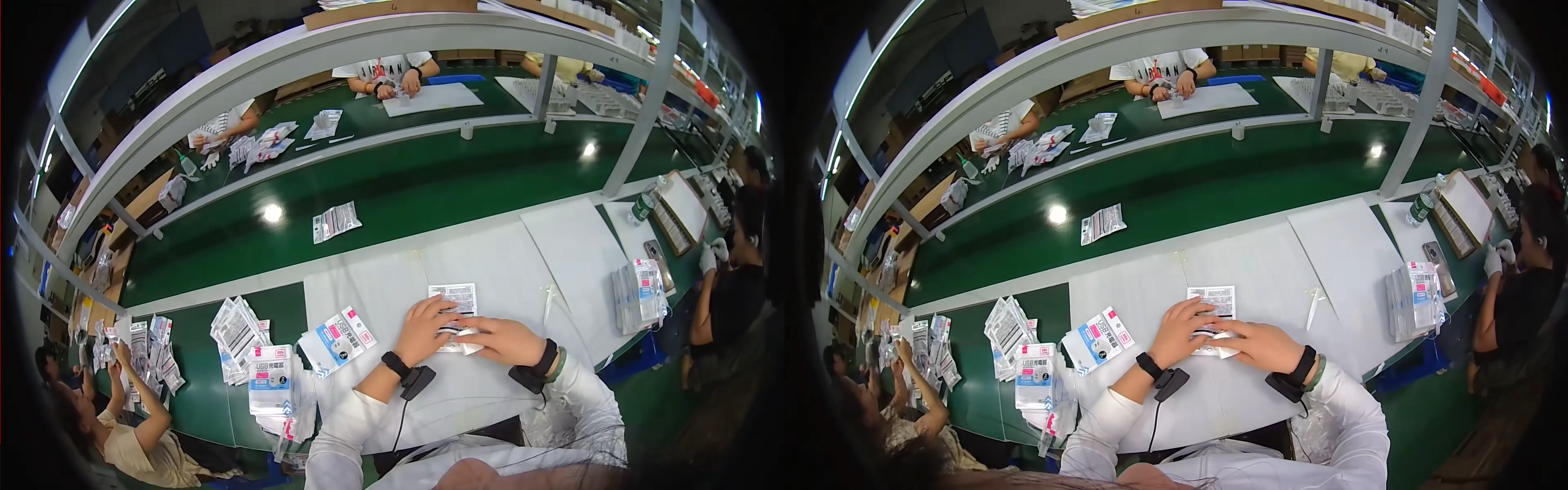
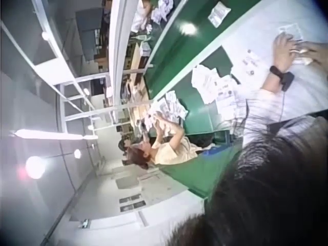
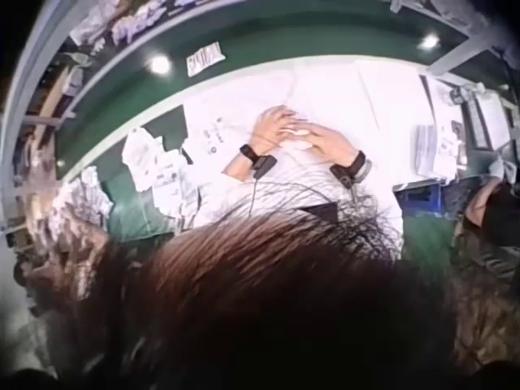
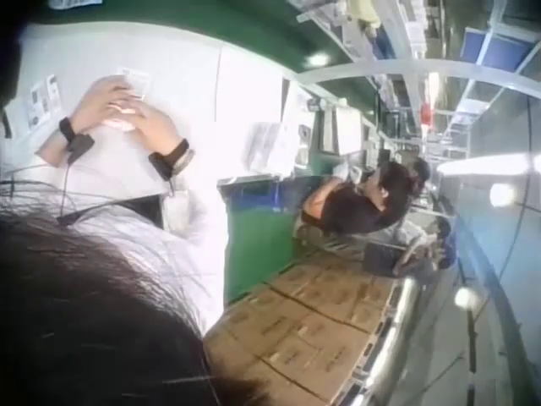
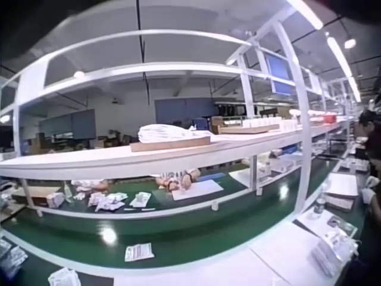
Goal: The person packages chargers by hand, picking up a charger and a plastic bag, sliding the charger into the bag, and pressing the adhesive strip to seal it. The person then sets the sealed bag aside and repeats the process.
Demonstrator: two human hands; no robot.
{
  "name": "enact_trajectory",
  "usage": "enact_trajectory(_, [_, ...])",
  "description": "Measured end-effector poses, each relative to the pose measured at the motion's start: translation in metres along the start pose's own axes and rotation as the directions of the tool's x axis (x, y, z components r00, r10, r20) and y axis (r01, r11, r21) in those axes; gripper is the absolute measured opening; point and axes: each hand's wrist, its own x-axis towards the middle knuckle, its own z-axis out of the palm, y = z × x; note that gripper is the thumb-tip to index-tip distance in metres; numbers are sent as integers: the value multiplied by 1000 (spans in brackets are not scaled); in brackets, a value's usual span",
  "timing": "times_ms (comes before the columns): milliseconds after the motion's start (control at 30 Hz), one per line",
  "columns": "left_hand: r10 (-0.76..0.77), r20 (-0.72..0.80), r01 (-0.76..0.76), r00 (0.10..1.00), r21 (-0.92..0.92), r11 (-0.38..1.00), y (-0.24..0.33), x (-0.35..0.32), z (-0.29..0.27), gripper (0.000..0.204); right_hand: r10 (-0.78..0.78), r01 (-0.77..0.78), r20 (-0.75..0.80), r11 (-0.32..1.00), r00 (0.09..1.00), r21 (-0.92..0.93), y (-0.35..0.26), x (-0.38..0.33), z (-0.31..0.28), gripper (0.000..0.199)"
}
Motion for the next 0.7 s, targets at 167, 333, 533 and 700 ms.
enact_trajectory(167, [7,4,-7,1000,17,1000,0,-1,-1,44,62,-62,-8,987,998,-149,-11,6,-13,49])
enact_trajectory(333, [-6,9,6,1000,26,1000,0,-3,1,42,157,-172,-95,969,983,-178,-3,24,-4,32])
enact_trajectory(533, [-5,18,4,1000,64,998,-2,-3,4,36,332,-329,-325,942,886,64,16,45,20,26])
enact_trajectory(700, [-5,0,5,1000,53,999,1,-1,2,32,276,-294,-405,955,872,18,28,59,25,22])
